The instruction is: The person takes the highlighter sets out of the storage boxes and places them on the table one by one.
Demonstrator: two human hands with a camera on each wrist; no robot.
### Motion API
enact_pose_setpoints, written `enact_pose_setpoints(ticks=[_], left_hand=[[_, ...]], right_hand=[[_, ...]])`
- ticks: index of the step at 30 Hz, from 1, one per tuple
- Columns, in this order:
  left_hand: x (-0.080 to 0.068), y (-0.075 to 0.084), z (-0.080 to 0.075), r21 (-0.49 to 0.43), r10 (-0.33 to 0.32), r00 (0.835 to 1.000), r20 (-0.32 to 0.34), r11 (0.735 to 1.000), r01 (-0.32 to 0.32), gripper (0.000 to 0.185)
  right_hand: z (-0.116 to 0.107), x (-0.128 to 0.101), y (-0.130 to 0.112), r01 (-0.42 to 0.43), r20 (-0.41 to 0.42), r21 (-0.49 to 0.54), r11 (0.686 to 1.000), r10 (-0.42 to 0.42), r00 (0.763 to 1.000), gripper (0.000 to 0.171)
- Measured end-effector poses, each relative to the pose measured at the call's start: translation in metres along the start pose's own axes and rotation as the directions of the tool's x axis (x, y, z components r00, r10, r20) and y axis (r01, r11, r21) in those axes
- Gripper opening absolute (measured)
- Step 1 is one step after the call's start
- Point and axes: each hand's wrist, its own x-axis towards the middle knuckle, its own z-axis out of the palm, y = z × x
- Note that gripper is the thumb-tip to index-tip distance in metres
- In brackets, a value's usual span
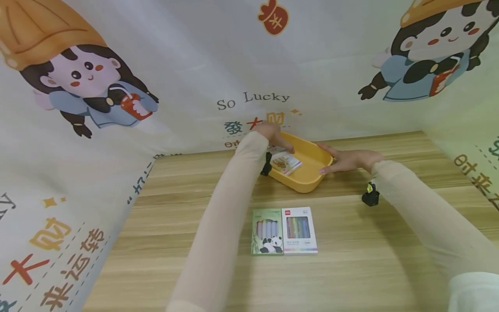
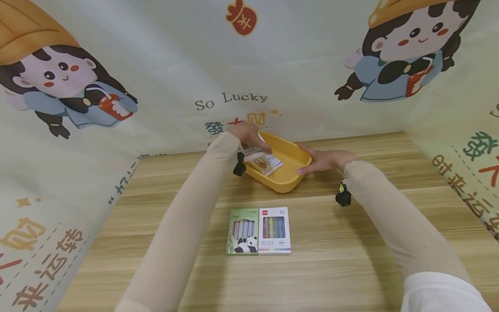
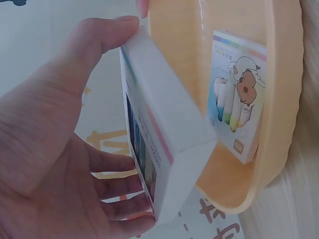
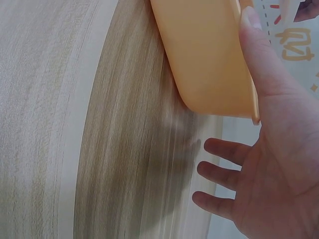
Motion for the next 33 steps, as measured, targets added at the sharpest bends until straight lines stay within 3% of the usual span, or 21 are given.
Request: enact_pose_setpoints(ticks=[14, 25, 30, 33], left_hand=[[0.000, -0.012, -0.004, 0.066, 0.072, 0.997, 0.040, 0.995, -0.075, 0.105], [-0.004, -0.029, 0.005, 0.084, 0.160, 0.987, -0.021, 0.984, -0.158, 0.095], [-0.005, -0.036, 0.009, 0.053, 0.176, 0.984, -0.030, 0.983, -0.174, 0.085], [-0.007, -0.040, 0.011, 0.034, 0.176, 0.984, -0.023, 0.984, -0.175, 0.088]], right_hand=[[0.001, -0.001, 0.000, 0.009, -0.006, -0.001, 1.000, -0.009, 1.000, 0.112], [0.000, -0.003, -0.001, 0.022, -0.010, -0.002, 1.000, -0.022, 1.000, 0.111], [0.000, -0.003, -0.002, 0.033, -0.009, 0.002, 0.999, -0.033, 0.999, 0.111], [0.000, -0.003, -0.003, 0.035, -0.007, 0.004, 0.999, -0.035, 0.999, 0.111]])
